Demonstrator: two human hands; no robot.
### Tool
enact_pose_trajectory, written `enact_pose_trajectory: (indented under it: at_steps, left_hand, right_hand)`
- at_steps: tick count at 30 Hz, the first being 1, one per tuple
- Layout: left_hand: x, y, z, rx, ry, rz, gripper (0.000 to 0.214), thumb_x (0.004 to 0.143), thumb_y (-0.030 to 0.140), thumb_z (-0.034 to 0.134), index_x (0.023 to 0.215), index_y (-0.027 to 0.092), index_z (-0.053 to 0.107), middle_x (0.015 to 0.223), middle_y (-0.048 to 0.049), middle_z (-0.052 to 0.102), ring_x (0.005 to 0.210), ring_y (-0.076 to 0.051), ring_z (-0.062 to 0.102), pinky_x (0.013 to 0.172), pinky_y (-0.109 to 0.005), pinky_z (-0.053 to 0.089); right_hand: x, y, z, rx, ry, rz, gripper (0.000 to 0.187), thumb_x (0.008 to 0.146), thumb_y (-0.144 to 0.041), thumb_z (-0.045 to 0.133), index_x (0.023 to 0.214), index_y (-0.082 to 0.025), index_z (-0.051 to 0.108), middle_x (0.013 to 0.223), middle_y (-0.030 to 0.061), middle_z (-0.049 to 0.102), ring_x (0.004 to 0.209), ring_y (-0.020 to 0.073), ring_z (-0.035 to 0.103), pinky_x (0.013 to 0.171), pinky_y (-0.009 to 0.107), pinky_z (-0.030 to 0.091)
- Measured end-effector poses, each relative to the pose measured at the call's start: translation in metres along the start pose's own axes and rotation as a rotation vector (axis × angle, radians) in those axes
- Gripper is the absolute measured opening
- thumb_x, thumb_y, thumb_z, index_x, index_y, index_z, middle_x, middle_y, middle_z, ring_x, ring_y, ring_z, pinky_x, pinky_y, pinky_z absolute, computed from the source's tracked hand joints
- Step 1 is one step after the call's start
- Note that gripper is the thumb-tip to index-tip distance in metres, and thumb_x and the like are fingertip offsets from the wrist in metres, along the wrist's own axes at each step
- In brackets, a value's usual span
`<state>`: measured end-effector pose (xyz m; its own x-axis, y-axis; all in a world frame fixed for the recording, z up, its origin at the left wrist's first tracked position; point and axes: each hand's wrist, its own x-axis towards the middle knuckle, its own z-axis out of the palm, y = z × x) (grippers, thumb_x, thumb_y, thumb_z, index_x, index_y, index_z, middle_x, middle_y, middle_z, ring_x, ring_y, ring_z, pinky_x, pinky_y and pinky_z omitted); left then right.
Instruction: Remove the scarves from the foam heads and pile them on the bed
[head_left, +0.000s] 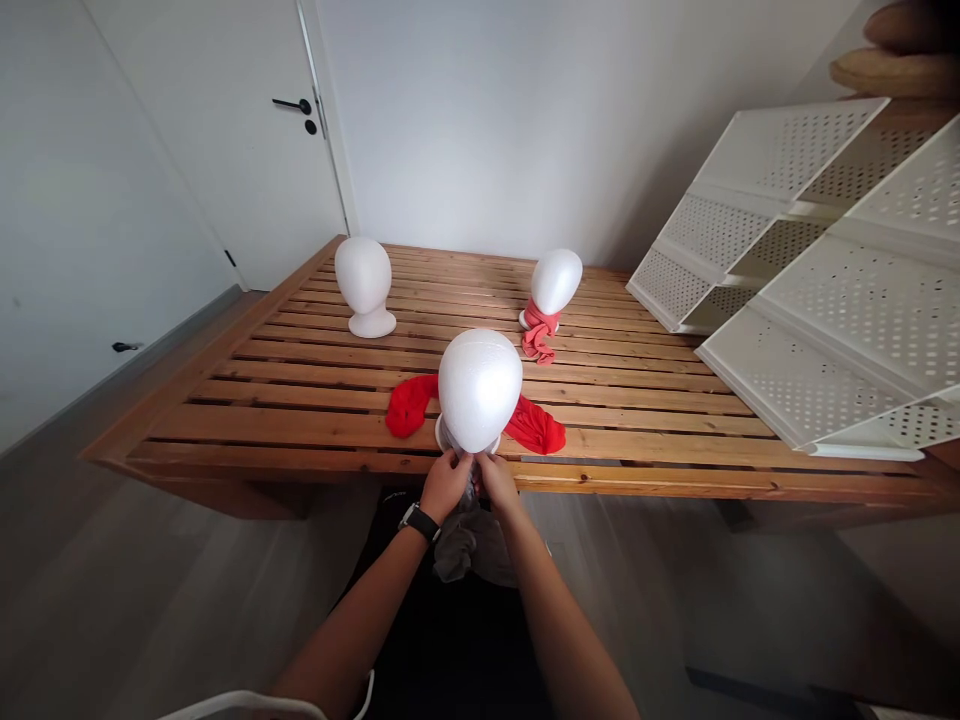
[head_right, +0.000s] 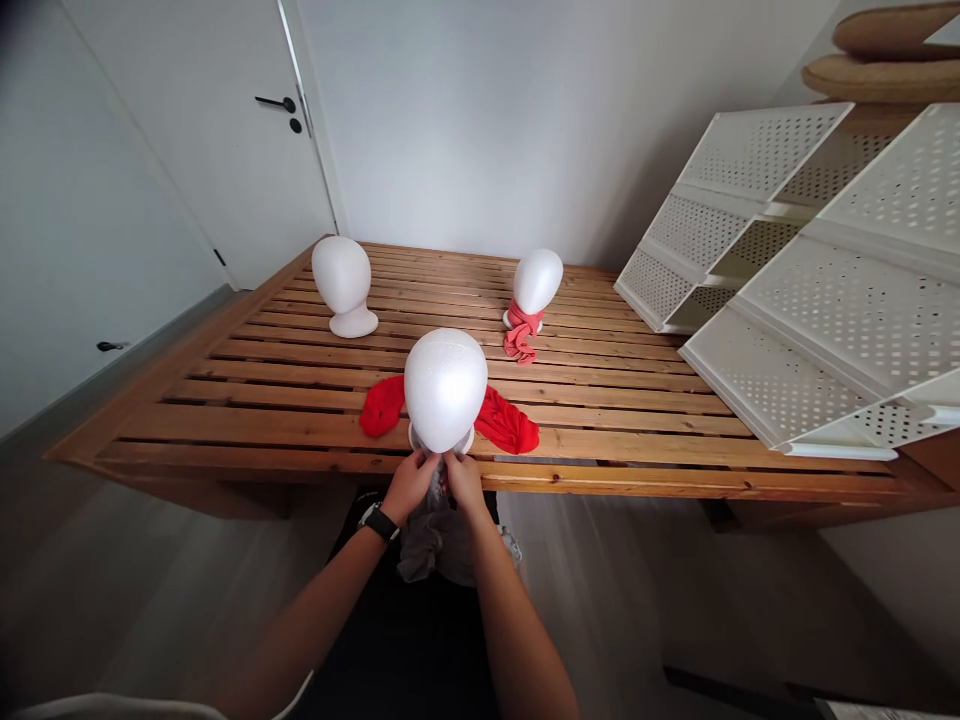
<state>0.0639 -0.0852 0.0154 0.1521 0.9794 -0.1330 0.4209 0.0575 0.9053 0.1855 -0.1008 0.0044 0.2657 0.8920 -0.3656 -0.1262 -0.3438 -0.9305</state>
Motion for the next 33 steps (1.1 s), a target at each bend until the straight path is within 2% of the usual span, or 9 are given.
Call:
enact_pose_trajectory:
  at_steps: [6,10,12,15,17,19,22,27,33]
  left_hand:
    - [0.010,0.015,-0.008,0.056,-0.027,-0.103,0.040,0.092,0.052,0.062,0.103,0.016,0.076,0.118,-0.0226,0.077,0.115,-0.036,0.071,0.088,-0.036,0.049]
    - [0.011,0.017,-0.013,0.090,-0.017,-0.134,0.042,0.091,0.054,0.063,0.105,0.016,0.073,0.124,-0.0248,0.075,0.120,-0.038,0.069,0.090,-0.038,0.049]
    - [0.008,0.018,-0.016,0.112,0.009,-0.161,0.049,0.089,0.059,0.064,0.110,0.015,0.070,0.124,-0.0274,0.074,0.120,-0.041,0.069,0.091,-0.041,0.049]
    - [0.003,0.018,-0.021,0.180,0.110,-0.228,0.075,0.080,0.073,0.069,0.121,0.011,0.063,0.122,-0.0332,0.072,0.118,-0.046,0.068,0.089,-0.045,0.049]
    - [0.001,0.017,-0.024,0.183,0.110,-0.252,0.082,0.076,0.078,0.069,0.120,0.008,0.064,0.120,-0.0352,0.071,0.119,-0.048,0.068,0.089,-0.046,0.049]
    - [0.001,0.016,-0.026,0.112,-0.010,-0.235,0.069,0.079,0.074,0.068,0.104,0.010,0.071,0.113,-0.0304,0.075,0.117,-0.045,0.069,0.088,-0.043,0.050]
    - [0.005,0.011,-0.028,-0.010,-0.163,-0.200,0.049,0.087,0.061,0.061,0.080,0.015,0.076,0.094,-0.0167,0.080,0.104,-0.034,0.073,0.082,-0.034,0.052]
    - [0.006,0.002,-0.022,-0.050,-0.060,-0.202,0.044,0.081,0.054,0.067,0.067,0.013,0.073,0.071,-0.0103,0.072,0.085,-0.028,0.069,0.070,-0.030,0.047]
    - [0.003,0.000,-0.012,-0.049,0.100,-0.178,0.042,0.084,0.050,0.063,0.070,0.012,0.071,0.070,-0.0073,0.069,0.080,-0.022,0.063,0.068,-0.028,0.042]
  right_hand:
    - [0.001,0.001,0.008,-0.009,0.045,-0.031,0.035,0.080,-0.048,0.064,0.057,-0.023,0.054,0.049,-0.0004,0.054,0.050,0.0161,0.046,0.049,0.028,0.029]
    - [-0.004,-0.002,0.008,0.032,-0.009,-0.006,0.035,0.079,-0.047,0.064,0.055,-0.024,0.053,0.046,-0.0012,0.051,0.046,0.0153,0.043,0.047,0.028,0.028]
    - [-0.007,-0.004,0.007,0.080,-0.043,0.003,0.034,0.078,-0.049,0.063,0.058,-0.023,0.054,0.047,-0.0019,0.051,0.043,0.0141,0.043,0.046,0.027,0.029]
    - [-0.009,-0.006,0.005,0.153,-0.048,-0.003,0.034,0.073,-0.052,0.065,0.060,-0.024,0.051,0.048,-0.0042,0.049,0.043,0.0122,0.042,0.046,0.026,0.032]
    - [-0.009,-0.007,0.006,0.191,-0.038,-0.007,0.035,0.072,-0.055,0.065,0.062,-0.024,0.049,0.048,-0.0063,0.046,0.044,0.0113,0.040,0.046,0.025,0.033]
    - [-0.009,-0.006,0.008,0.216,-0.032,-0.010,0.036,0.071,-0.056,0.064,0.066,-0.024,0.049,0.049,-0.0073,0.045,0.045,0.0108,0.039,0.047,0.025,0.033]
    - [-0.009,-0.002,0.012,0.217,-0.036,-0.012,0.035,0.071,-0.055,0.066,0.068,-0.024,0.051,0.051,-0.0066,0.048,0.047,0.0108,0.039,0.048,0.025,0.030]
    - [-0.008,0.003,0.011,0.175,-0.075,0.015,0.030,0.071,-0.047,0.071,0.062,-0.022,0.055,0.049,-0.0044,0.052,0.047,0.0114,0.041,0.049,0.025,0.028]
    - [-0.010,0.004,0.010,0.246,-0.081,0.057,0.032,0.072,-0.048,0.071,0.061,-0.022,0.056,0.049,-0.0027,0.055,0.043,0.0118,0.042,0.045,0.026,0.030]
